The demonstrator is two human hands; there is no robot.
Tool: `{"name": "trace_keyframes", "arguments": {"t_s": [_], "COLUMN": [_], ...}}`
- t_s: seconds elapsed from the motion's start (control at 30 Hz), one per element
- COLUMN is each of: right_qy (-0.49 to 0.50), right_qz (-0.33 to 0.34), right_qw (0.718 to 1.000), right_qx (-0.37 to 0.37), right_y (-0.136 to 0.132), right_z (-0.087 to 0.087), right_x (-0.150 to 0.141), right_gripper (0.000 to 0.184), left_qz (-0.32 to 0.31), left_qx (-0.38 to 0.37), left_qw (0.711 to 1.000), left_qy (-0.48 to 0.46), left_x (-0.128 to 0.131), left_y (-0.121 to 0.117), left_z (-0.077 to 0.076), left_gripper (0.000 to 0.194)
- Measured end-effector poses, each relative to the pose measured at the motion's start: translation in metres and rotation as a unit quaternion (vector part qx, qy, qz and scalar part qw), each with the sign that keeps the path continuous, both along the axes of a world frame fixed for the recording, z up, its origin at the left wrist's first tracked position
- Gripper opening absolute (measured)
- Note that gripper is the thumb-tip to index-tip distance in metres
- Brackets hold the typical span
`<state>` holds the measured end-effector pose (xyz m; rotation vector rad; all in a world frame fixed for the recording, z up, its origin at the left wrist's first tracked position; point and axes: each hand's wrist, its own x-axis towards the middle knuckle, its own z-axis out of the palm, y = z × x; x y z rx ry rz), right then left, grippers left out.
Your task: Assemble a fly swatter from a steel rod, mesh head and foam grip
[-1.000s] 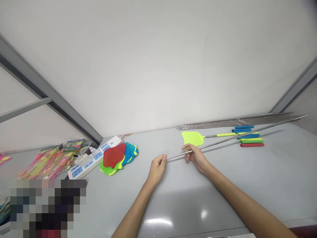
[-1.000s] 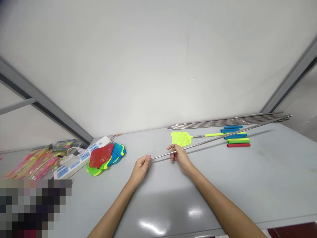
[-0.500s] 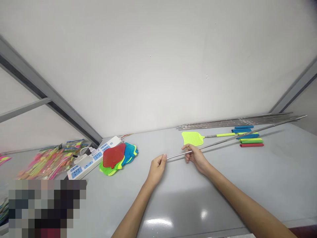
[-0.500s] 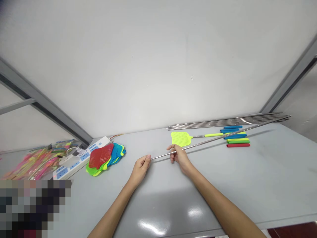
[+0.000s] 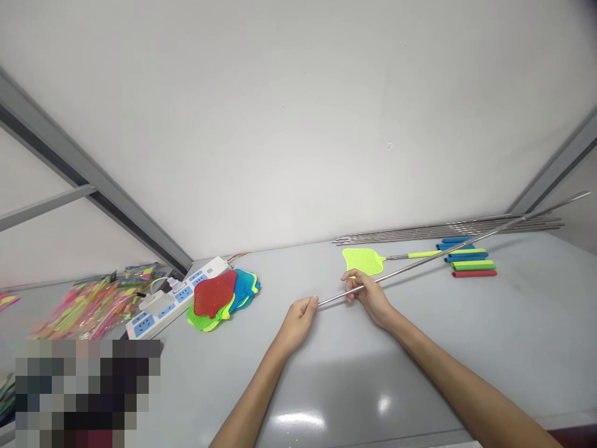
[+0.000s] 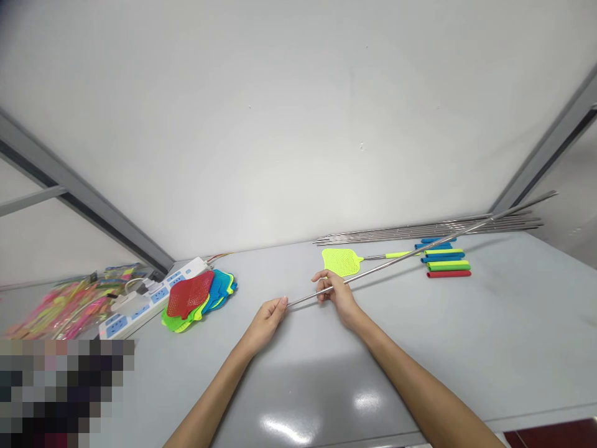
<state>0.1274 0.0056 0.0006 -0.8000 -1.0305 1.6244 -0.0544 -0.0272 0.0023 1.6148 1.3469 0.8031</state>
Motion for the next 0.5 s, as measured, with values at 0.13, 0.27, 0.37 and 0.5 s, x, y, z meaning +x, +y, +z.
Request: {"name": "trace_keyframes", "arguments": {"t_s": [0.13, 0.27, 0.37, 0.5], "right_qy": [-0.011, -0.02, -0.019, -0.038], "right_qz": [0.035, 0.047, 0.055, 0.059], "right_qw": [0.999, 0.998, 0.998, 0.996], "right_qx": [0.02, 0.031, 0.038, 0.047], "right_y": [-0.0022, -0.0036, -0.0036, -0.0039], "right_z": [-0.0033, -0.0048, -0.0048, -0.0069], "right_x": [-0.0039, -0.0049, -0.0047, -0.0057], "right_gripper": [0.022, 0.022, 0.022, 0.023], "left_qz": [-0.003, -0.011, -0.018, -0.03], "left_qx": [-0.02, -0.023, -0.018, -0.018], "left_qw": [0.999, 0.999, 0.999, 0.999], "left_qy": [-0.031, -0.037, -0.038, -0.034], "left_x": [-0.0038, -0.0046, -0.0036, -0.0029], "left_y": [0.0023, 0.0031, 0.002, 0.001], "left_z": [0.0, 0.0, 0.0005, 0.0019], "left_gripper": [0.042, 0.042, 0.041, 0.041]}}
